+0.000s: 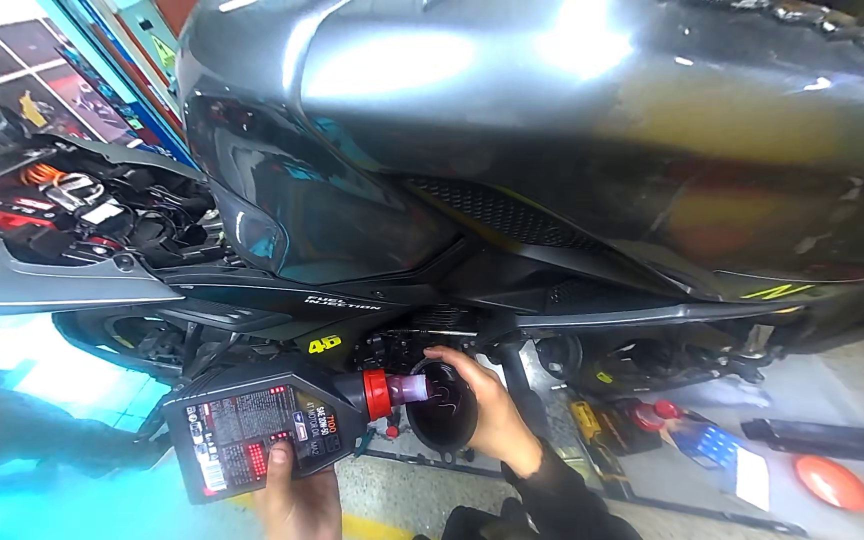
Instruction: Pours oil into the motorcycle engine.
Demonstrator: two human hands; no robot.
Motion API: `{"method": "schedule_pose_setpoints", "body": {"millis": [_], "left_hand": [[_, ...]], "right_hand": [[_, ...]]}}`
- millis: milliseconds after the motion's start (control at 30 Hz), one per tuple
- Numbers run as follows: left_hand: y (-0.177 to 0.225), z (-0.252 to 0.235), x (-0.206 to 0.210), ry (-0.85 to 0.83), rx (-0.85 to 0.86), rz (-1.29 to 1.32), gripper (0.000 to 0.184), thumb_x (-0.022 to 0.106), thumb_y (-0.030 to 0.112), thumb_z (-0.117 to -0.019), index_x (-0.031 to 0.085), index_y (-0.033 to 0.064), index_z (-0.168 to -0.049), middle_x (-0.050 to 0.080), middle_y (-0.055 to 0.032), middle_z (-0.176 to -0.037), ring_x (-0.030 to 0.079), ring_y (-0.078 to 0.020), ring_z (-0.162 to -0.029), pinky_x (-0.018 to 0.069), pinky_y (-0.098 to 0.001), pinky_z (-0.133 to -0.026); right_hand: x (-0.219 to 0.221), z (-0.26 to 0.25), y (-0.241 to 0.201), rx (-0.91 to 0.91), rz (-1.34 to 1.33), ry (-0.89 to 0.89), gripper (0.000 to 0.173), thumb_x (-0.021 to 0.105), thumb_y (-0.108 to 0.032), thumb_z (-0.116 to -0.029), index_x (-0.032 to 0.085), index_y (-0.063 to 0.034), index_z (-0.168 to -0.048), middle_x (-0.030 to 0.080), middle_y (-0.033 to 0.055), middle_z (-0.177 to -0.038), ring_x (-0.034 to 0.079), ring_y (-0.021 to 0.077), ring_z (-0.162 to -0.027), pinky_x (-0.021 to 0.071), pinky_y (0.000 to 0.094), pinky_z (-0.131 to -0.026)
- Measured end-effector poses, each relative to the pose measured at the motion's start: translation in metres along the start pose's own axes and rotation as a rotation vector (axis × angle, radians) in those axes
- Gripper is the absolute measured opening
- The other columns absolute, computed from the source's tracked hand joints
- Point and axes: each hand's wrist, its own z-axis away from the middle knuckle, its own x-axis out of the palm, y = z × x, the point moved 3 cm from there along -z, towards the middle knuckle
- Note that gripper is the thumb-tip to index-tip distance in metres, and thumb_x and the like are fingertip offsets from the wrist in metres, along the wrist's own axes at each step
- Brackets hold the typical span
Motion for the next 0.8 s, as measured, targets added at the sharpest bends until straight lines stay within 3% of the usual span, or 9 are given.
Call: {"method": "schedule_pose_setpoints", "body": {"millis": [800], "left_hand": [[-0.0069, 0.0, -0.0057, 0.028, -0.022, 0.008, 0.063, 0.092, 0.029, -0.071, 0.057, 0.0095, -0.12, 0.072, -0.015, -0.104, 0.074, -0.026, -0.094, 0.0637, -0.0481, -0.081]], "right_hand": [[-0.0002, 0.0001, 0.0003, -0.007, -0.015, -0.002, 0.077, 0.09, -0.033, -0.0728, 0.059, -0.0171, -0.142, 0.067, -0.001, -0.131, 0.066, 0.0105, -0.117, 0.0593, 0.0393, -0.098]]}}
